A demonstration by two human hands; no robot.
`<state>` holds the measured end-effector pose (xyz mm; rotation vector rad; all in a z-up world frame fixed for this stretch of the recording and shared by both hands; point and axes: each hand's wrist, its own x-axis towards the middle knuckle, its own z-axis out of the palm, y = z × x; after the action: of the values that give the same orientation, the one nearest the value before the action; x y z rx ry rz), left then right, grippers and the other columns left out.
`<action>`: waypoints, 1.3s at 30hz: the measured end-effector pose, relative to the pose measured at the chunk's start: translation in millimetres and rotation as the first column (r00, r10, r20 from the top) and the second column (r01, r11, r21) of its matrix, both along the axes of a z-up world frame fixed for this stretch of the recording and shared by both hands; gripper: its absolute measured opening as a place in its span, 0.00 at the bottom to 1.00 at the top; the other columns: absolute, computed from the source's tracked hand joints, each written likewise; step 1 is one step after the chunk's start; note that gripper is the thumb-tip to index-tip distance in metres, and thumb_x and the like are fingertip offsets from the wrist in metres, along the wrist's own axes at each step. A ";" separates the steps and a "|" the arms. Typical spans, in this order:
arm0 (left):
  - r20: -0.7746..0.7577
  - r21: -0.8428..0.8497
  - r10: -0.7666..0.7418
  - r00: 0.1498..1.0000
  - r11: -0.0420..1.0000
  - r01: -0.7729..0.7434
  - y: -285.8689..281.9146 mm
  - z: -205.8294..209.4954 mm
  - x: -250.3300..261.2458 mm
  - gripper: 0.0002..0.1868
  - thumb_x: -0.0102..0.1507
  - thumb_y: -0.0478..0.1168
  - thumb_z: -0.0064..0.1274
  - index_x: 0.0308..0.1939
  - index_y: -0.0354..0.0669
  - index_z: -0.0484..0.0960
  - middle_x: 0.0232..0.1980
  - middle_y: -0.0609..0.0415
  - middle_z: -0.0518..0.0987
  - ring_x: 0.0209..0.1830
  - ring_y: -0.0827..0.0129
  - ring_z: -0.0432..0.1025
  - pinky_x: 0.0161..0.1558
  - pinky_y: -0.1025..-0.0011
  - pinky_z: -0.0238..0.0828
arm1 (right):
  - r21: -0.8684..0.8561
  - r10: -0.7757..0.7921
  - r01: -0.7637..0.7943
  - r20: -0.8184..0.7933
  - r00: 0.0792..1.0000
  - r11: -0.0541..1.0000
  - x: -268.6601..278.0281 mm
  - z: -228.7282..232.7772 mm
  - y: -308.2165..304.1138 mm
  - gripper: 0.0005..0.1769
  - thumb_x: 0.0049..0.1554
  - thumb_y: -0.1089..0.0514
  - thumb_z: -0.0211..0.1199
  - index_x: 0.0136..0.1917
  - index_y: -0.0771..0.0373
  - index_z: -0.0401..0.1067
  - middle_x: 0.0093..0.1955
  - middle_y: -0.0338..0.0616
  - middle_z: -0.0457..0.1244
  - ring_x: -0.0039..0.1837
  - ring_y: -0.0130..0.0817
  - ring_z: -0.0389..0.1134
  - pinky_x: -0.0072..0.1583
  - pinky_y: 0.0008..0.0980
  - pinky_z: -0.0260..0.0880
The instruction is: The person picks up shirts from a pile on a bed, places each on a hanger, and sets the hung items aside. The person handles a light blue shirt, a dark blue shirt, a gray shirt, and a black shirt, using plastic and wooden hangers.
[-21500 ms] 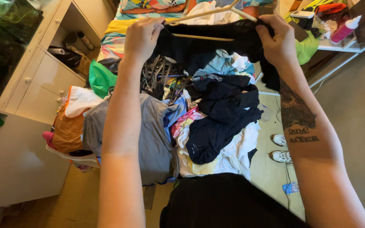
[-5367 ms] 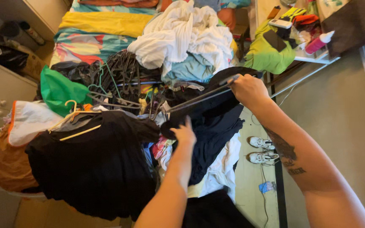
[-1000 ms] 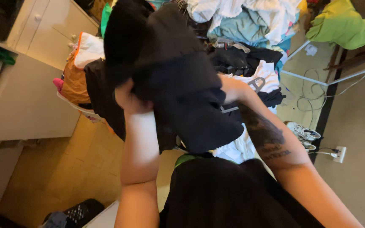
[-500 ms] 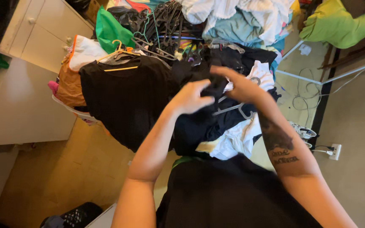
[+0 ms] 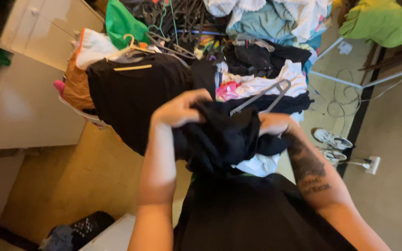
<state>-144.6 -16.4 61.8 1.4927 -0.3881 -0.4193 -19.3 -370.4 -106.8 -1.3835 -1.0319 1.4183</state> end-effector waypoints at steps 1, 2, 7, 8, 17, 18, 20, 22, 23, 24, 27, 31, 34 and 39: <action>0.015 0.097 0.078 0.997 0.992 -0.080 5.5 -7.2 5.0 0.20 0.58 0.31 0.54 0.54 0.39 0.78 0.51 0.56 0.81 0.54 0.69 0.74 0.58 0.68 0.70 | -0.026 -0.069 0.078 0.259 0.963 0.997 12.3 1.8 -4.8 0.23 0.50 0.51 0.71 0.54 0.69 0.78 0.52 0.51 0.72 0.55 0.38 0.70 0.59 0.39 0.69; 0.069 0.467 0.229 0.971 0.853 -0.235 10.2 -16.8 8.5 0.18 0.58 0.35 0.56 0.53 0.43 0.80 0.50 0.52 0.82 0.53 0.61 0.75 0.56 0.65 0.71 | -0.032 -0.121 0.158 0.502 0.856 0.987 21.7 2.9 -7.5 0.26 0.48 0.49 0.70 0.53 0.68 0.76 0.51 0.49 0.72 0.53 0.36 0.71 0.55 0.37 0.69; 0.293 0.925 0.321 0.901 0.143 -0.352 12.5 -85.9 22.8 0.12 0.65 0.43 0.54 0.52 0.53 0.84 0.52 0.49 0.82 0.56 0.50 0.74 0.57 0.54 0.69 | -0.221 -0.395 0.672 0.665 0.634 0.707 30.9 0.0 -31.6 0.23 0.51 0.45 0.75 0.50 0.65 0.77 0.42 0.53 0.70 0.45 0.43 0.70 0.49 0.41 0.69; 0.331 0.917 0.260 0.907 0.137 -0.374 12.9 -100.8 23.0 0.15 0.64 0.40 0.53 0.55 0.54 0.84 0.54 0.50 0.82 0.58 0.52 0.74 0.59 0.54 0.68 | -0.175 -0.405 0.698 0.706 0.580 0.695 30.6 -5.4 -35.2 0.22 0.52 0.46 0.75 0.48 0.65 0.78 0.41 0.53 0.70 0.44 0.45 0.70 0.49 0.40 0.69; 0.626 0.767 0.116 0.771 0.083 -0.636 13.6 -157.5 11.1 0.29 0.62 0.36 0.53 0.69 0.51 0.74 0.71 0.51 0.73 0.73 0.54 0.63 0.71 0.48 0.52 | 0.106 -0.578 0.773 0.729 0.366 0.625 28.7 -45.3 -51.6 0.16 0.50 0.57 0.70 0.52 0.61 0.76 0.46 0.49 0.71 0.49 0.43 0.74 0.52 0.37 0.72; 0.608 0.784 0.125 0.784 0.065 -0.618 15.8 -159.4 7.4 0.30 0.61 0.37 0.54 0.69 0.50 0.73 0.72 0.49 0.71 0.73 0.53 0.62 0.71 0.46 0.51 | 0.064 -0.534 0.782 0.764 0.361 0.620 25.5 -45.9 -47.8 0.15 0.51 0.57 0.69 0.53 0.59 0.77 0.46 0.49 0.72 0.50 0.44 0.74 0.52 0.39 0.71; 0.562 0.820 0.135 0.816 0.035 -0.571 20.9 -161.5 7.2 0.29 0.63 0.38 0.54 0.70 0.53 0.72 0.74 0.50 0.70 0.75 0.53 0.60 0.73 0.45 0.50 | -0.007 -0.446 0.805 0.830 0.336 0.594 26.3 -40.0 -39.2 0.14 0.53 0.56 0.68 0.54 0.54 0.80 0.48 0.47 0.73 0.51 0.47 0.74 0.51 0.42 0.71; 0.518 0.846 0.178 0.836 0.038 -0.532 25.8 -167.3 6.4 0.31 0.62 0.41 0.56 0.71 0.52 0.71 0.74 0.47 0.67 0.75 0.50 0.59 0.72 0.44 0.49 | -0.010 -0.389 0.772 0.859 0.332 0.636 24.3 -33.1 -22.0 0.18 0.51 0.55 0.68 0.56 0.53 0.80 0.48 0.47 0.73 0.50 0.48 0.73 0.51 0.43 0.70; 0.501 0.851 0.215 0.838 0.050 -0.522 29.4 -170.8 7.1 0.33 0.60 0.44 0.58 0.71 0.51 0.70 0.74 0.44 0.66 0.74 0.48 0.58 0.70 0.43 0.48 | -0.011 -0.361 0.755 0.874 0.326 0.656 25.0 -29.1 -10.0 0.19 0.50 0.55 0.68 0.57 0.53 0.80 0.48 0.46 0.73 0.50 0.49 0.73 0.51 0.44 0.70; 0.483 0.857 0.251 0.839 0.062 -0.512 35.5 -174.0 7.7 0.36 0.58 0.46 0.60 0.71 0.49 0.70 0.73 0.41 0.65 0.73 0.45 0.57 0.68 0.43 0.47 | 0.051 -0.354 0.737 0.898 0.262 0.674 25.8 -25.2 3.9 0.20 0.49 0.53 0.70 0.56 0.54 0.80 0.48 0.48 0.72 0.50 0.50 0.73 0.52 0.45 0.70; 0.368 0.891 0.344 0.864 0.133 -0.433 66.2 -182.3 7.0 0.36 0.58 0.51 0.61 0.68 0.46 0.71 0.74 0.40 0.63 0.73 0.45 0.55 0.67 0.45 0.50 | 0.175 -0.392 0.678 0.902 0.180 0.714 23.5 -16.7 53.8 0.22 0.49 0.50 0.73 0.57 0.56 0.79 0.50 0.50 0.71 0.51 0.51 0.72 0.55 0.47 0.69; 0.346 0.900 0.455 0.821 0.085 -0.427 143.4 -182.5 8.0 0.33 0.62 0.54 0.58 0.68 0.46 0.73 0.74 0.44 0.68 0.75 0.50 0.59 0.70 0.51 0.58 | 0.168 -0.481 0.651 0.809 0.338 0.740 20.8 -12.7 132.1 0.22 0.51 0.50 0.71 0.58 0.57 0.78 0.55 0.51 0.70 0.57 0.53 0.70 0.60 0.48 0.68; 0.335 0.908 0.588 0.737 0.008 -0.419 215.1 -180.7 14.3 0.30 0.65 0.54 0.55 0.68 0.45 0.74 0.73 0.49 0.70 0.76 0.53 0.60 0.71 0.51 0.60 | 0.187 -0.476 0.598 0.797 0.372 0.780 20.0 -15.4 201.5 0.23 0.51 0.51 0.71 0.60 0.58 0.76 0.59 0.53 0.68 0.62 0.55 0.67 0.63 0.49 0.66; 0.641 0.752 0.536 0.550 -0.293 -0.591 320.8 -195.3 34.5 0.27 0.65 0.50 0.54 0.65 0.42 0.75 0.72 0.43 0.67 0.75 0.46 0.55 0.68 0.42 0.51 | 0.279 -0.516 0.496 0.731 0.446 0.823 19.1 -22.9 334.0 0.29 0.52 0.52 0.71 0.66 0.60 0.71 0.65 0.54 0.65 0.67 0.55 0.64 0.68 0.47 0.63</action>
<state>-110.1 304.3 -133.5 2.8281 0.9685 0.3622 -0.3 -36.4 -129.7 -2.1549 -0.9868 0.2772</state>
